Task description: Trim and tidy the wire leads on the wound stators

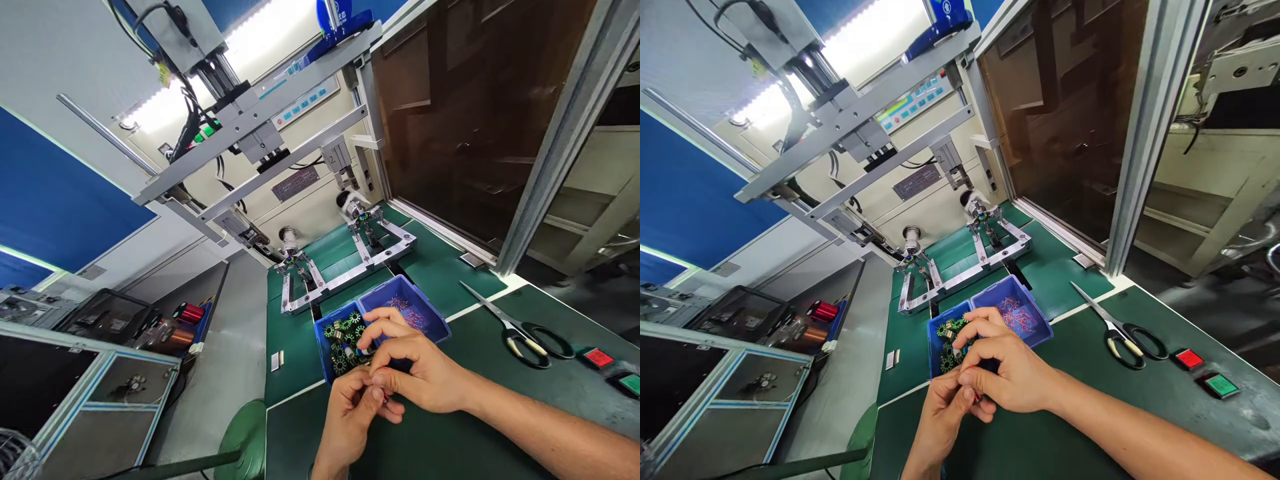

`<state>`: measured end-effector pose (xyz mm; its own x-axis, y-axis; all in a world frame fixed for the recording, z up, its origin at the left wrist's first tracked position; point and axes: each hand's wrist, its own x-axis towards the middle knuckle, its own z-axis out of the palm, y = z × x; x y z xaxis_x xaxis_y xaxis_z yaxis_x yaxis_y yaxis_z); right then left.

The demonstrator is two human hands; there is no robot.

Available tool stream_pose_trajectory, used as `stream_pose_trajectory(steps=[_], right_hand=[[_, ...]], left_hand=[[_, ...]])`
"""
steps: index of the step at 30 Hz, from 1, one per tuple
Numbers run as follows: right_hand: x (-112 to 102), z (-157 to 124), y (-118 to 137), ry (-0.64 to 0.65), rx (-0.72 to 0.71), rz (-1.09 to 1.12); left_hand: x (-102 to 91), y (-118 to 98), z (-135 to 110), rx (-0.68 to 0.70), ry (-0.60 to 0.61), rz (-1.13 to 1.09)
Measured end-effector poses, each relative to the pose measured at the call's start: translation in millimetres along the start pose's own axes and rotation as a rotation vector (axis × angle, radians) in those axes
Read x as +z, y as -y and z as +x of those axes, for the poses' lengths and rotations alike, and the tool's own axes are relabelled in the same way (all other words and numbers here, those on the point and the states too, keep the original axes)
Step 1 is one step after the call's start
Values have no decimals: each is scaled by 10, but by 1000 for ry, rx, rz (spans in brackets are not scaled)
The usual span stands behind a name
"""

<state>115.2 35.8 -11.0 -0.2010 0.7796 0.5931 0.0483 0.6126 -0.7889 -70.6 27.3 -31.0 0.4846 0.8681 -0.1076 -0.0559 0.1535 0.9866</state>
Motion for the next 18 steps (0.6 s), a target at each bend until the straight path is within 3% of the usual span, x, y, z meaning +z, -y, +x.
stream_pose_trajectory(steps=[5, 13, 18], right_hand=[[80, -28, -39, -11, 76, -6], [86, -3, -20, 18, -43, -4], [70, -8, -19, 23, -86, -53]], left_hand=[[-18, 30, 3, 33, -36, -24], [-6, 51, 18, 28, 10, -111], [-27, 34, 15, 74, 27, 49]])
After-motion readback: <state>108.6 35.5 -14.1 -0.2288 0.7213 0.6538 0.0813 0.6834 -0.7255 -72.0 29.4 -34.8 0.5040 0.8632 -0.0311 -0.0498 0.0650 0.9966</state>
